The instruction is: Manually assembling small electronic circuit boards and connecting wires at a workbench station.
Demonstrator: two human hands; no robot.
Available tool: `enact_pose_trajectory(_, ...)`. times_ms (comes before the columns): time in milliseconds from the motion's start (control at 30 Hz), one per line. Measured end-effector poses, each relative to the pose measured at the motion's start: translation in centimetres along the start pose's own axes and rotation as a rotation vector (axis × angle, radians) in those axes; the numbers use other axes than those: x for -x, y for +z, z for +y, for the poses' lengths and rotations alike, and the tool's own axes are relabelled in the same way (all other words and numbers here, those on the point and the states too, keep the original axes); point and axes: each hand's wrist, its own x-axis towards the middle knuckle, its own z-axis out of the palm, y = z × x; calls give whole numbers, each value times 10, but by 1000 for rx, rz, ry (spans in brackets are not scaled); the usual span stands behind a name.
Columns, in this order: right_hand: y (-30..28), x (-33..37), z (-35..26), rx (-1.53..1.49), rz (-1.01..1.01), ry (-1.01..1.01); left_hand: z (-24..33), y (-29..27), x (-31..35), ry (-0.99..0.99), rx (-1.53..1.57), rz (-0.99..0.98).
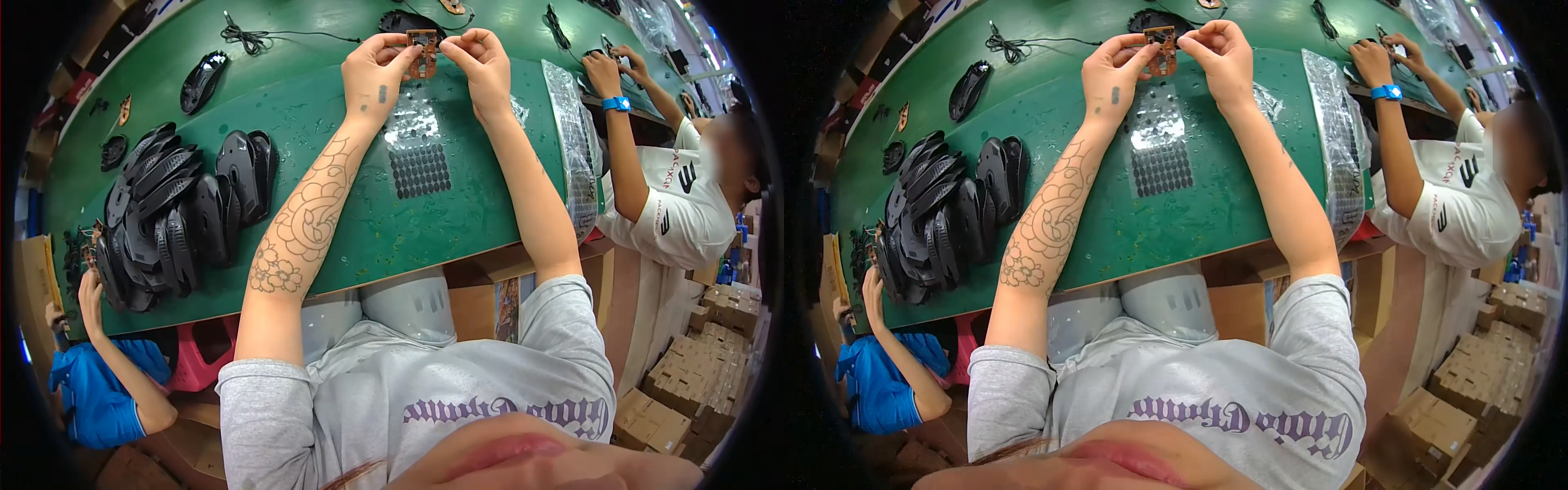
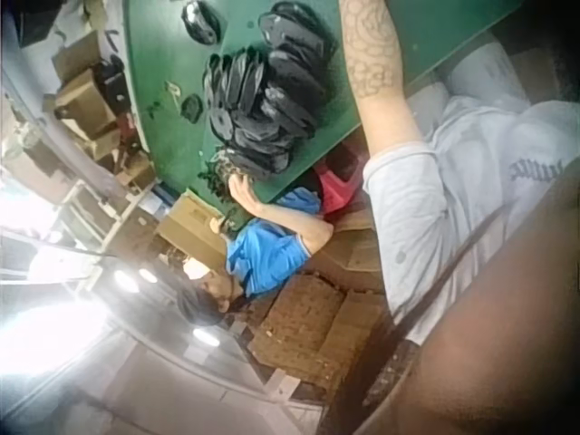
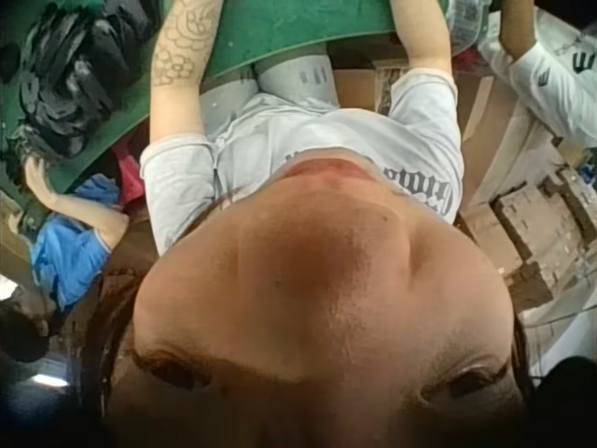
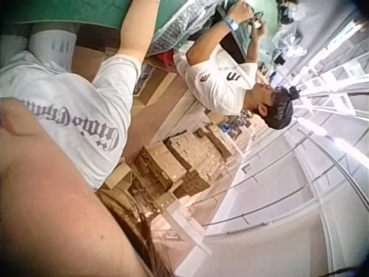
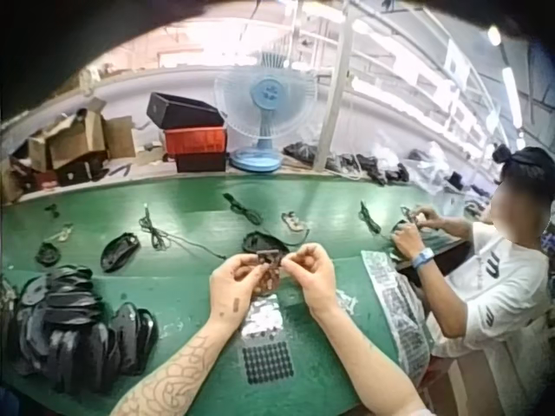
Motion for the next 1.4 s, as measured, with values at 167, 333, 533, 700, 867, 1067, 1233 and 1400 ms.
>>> enact_pose_trajectory(167,-3,-1,3,60,-14,-44,0,0,0,13,-1,-3)
enact_pose_trajectory(333,-4,-1,4,101,-14,-88,1,1,1,31,-1,-3)
enact_pose_trajectory(533,-3,-1,4,157,-2,-135,-2,0,0,44,-4,-9)
enact_pose_trajectory(700,0,0,4,163,36,-168,-2,0,1,54,7,-16)
enact_pose_trajectory(867,2,2,3,143,58,-166,-3,0,2,55,12,-22)
enact_pose_trajectory(1067,7,5,2,21,83,-114,-1,-1,2,60,25,-28)
enact_pose_trajectory(1233,6,5,4,-17,77,-99,-1,-1,-1,74,46,-52)
enact_pose_trajectory(1400,2,2,3,6,7,114,2,-4,-2,-5,65,-94)
